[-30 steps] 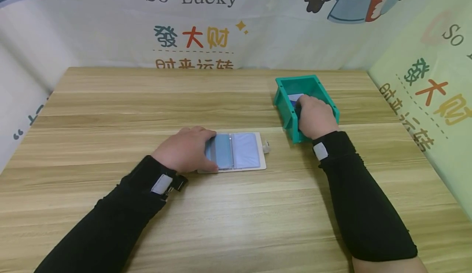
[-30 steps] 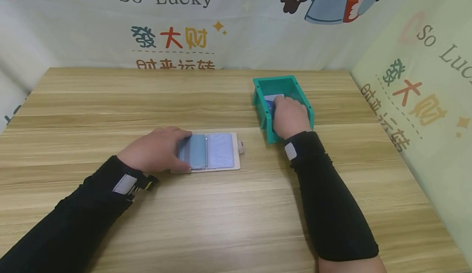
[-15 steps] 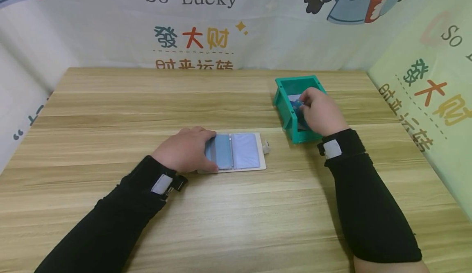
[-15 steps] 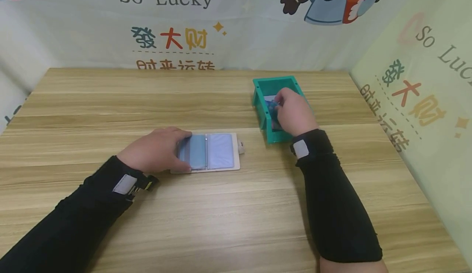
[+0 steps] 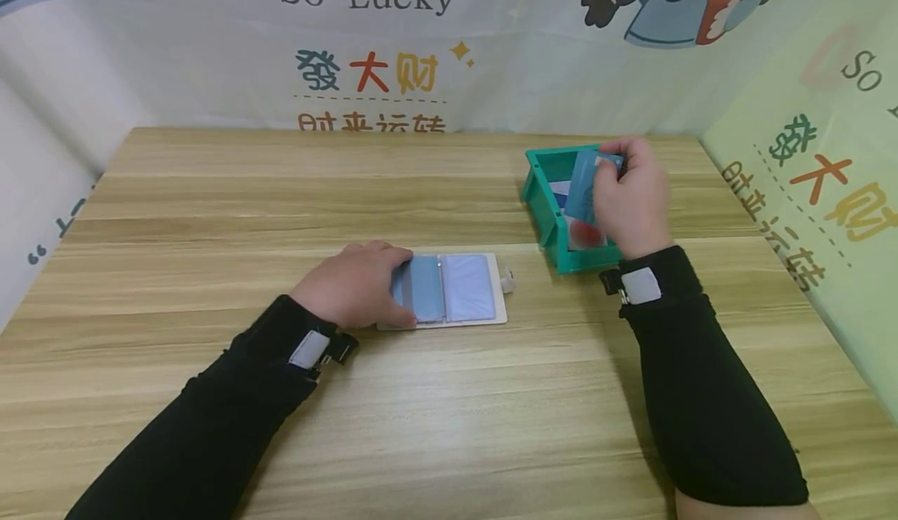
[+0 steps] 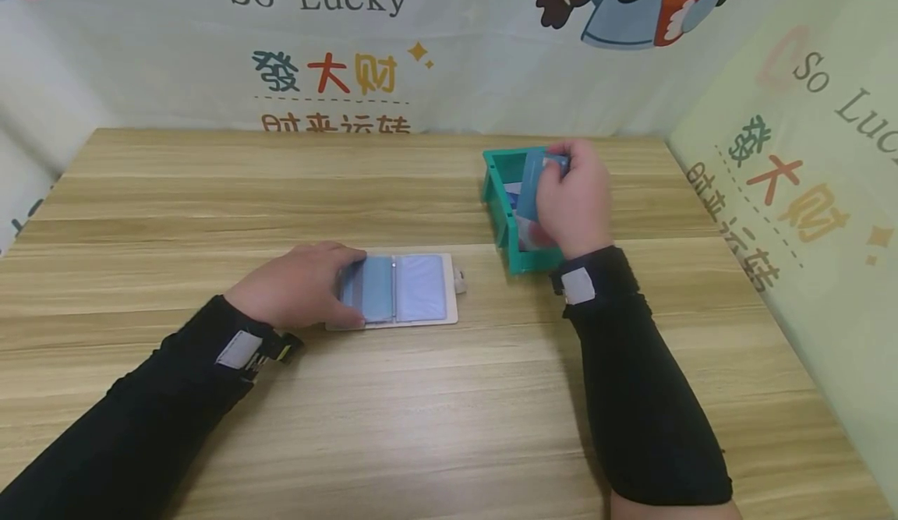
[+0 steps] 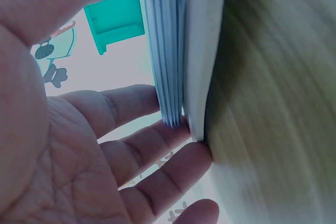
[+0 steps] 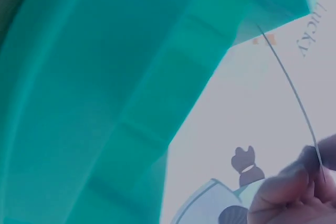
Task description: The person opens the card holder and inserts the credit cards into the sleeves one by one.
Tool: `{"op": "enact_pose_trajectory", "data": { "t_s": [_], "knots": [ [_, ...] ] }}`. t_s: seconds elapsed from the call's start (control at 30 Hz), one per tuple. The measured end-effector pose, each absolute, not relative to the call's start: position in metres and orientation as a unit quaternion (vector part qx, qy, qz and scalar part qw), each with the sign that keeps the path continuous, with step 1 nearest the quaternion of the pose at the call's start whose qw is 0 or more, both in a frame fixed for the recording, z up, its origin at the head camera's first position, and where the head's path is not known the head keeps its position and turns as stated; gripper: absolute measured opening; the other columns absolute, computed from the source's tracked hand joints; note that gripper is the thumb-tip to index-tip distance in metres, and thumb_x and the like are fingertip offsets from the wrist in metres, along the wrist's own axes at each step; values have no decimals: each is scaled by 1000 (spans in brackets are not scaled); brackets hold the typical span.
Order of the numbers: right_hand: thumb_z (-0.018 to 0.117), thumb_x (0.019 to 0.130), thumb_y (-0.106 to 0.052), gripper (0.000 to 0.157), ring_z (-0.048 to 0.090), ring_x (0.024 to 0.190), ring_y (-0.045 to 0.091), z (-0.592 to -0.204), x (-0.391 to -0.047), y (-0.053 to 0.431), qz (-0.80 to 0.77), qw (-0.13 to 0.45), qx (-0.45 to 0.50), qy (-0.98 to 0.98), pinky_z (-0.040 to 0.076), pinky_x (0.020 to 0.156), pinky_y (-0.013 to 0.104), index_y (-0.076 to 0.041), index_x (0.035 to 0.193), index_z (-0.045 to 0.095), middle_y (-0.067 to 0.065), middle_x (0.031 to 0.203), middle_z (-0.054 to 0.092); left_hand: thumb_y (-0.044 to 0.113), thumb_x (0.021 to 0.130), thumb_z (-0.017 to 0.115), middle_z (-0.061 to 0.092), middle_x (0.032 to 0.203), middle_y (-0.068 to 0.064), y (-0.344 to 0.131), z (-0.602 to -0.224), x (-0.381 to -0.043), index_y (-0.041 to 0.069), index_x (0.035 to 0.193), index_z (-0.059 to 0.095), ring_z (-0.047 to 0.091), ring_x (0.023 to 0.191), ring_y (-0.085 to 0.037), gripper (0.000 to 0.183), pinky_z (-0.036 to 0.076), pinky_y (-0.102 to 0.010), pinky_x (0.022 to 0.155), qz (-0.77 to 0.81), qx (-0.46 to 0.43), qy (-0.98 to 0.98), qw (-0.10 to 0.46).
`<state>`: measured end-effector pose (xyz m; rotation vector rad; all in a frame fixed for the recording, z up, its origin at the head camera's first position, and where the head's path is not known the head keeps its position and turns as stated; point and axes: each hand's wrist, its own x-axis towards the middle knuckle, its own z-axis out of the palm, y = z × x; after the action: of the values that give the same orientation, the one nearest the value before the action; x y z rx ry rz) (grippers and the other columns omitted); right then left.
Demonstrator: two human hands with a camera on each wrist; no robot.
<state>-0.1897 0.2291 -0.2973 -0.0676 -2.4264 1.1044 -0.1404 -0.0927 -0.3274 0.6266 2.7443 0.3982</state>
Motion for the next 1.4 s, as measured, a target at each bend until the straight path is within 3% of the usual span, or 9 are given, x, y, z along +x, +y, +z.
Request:
{"op": "enact_pose_trajectory", "data": {
  "t_s": [0.1,0.2,0.4,0.6,0.7,0.83,1.03,1.23,1.4],
  "knots": [
    [38,93,-8,27,38,59,20,-293,-186,225,446,269,-9,-854,30,51,28,-2,113,55,6,88,46,52,66,78,49,129,-9,-93,-327,-140,8,137,45,42,102,-25,89,44,-43,82,141,217,954,149],
    [37,93,-7,33,36,59,18,-289,-181,218,474,259,5,-842,27,52,26,-6,120,56,3,87,44,52,65,78,49,128,-8,-93,-327,-141,8,137,45,42,101,-25,90,44,-43,81,143,216,954,150],
    [41,90,-3,40,31,52,17,-294,-173,197,512,157,54,-843,23,45,24,-10,126,58,4,80,41,51,66,78,49,129,-9,-93,-328,-141,9,138,43,42,102,-25,91,44,-43,82,142,216,954,151],
    [40,89,-5,39,30,45,18,-305,-167,177,532,57,57,-843,21,40,25,-14,119,63,3,64,39,51,65,78,48,128,-9,-93,-328,-141,8,138,43,42,101,-24,92,44,-43,82,140,216,954,152],
    [42,89,-8,34,40,56,19,-310,-166,171,527,40,47,-848,26,43,26,-10,114,64,4,71,48,51,65,78,49,127,-8,-93,-328,-141,8,138,43,43,100,-24,92,44,-42,80,143,215,954,152],
    [47,87,-7,24,43,69,21,-315,-166,164,523,29,33,-851,30,46,24,-7,108,59,8,81,46,51,65,79,50,125,-7,-94,-328,-141,9,138,44,43,98,-24,91,45,-42,78,144,217,954,151],
    [52,87,-8,15,48,66,24,-321,-163,154,494,-3,37,-869,34,46,25,-5,101,58,11,79,52,51,65,78,49,127,-8,-94,-329,-141,8,137,44,43,99,-24,90,45,-42,79,142,218,954,150],
    [55,91,-12,10,56,65,28,-324,-160,147,499,-39,47,-865,49,53,28,-4,95,59,12,78,59,52,65,78,49,127,-8,-93,-328,-141,9,137,45,43,100,-24,90,45,-43,80,139,215,955,150],
    [55,92,-13,9,57,66,29,-324,-159,145,506,-50,46,-860,50,54,30,-5,94,58,13,75,59,53,64,79,49,129,-8,-93,-328,-141,10,138,44,42,100,-24,92,45,-44,82,138,211,956,150]
  ]
}}
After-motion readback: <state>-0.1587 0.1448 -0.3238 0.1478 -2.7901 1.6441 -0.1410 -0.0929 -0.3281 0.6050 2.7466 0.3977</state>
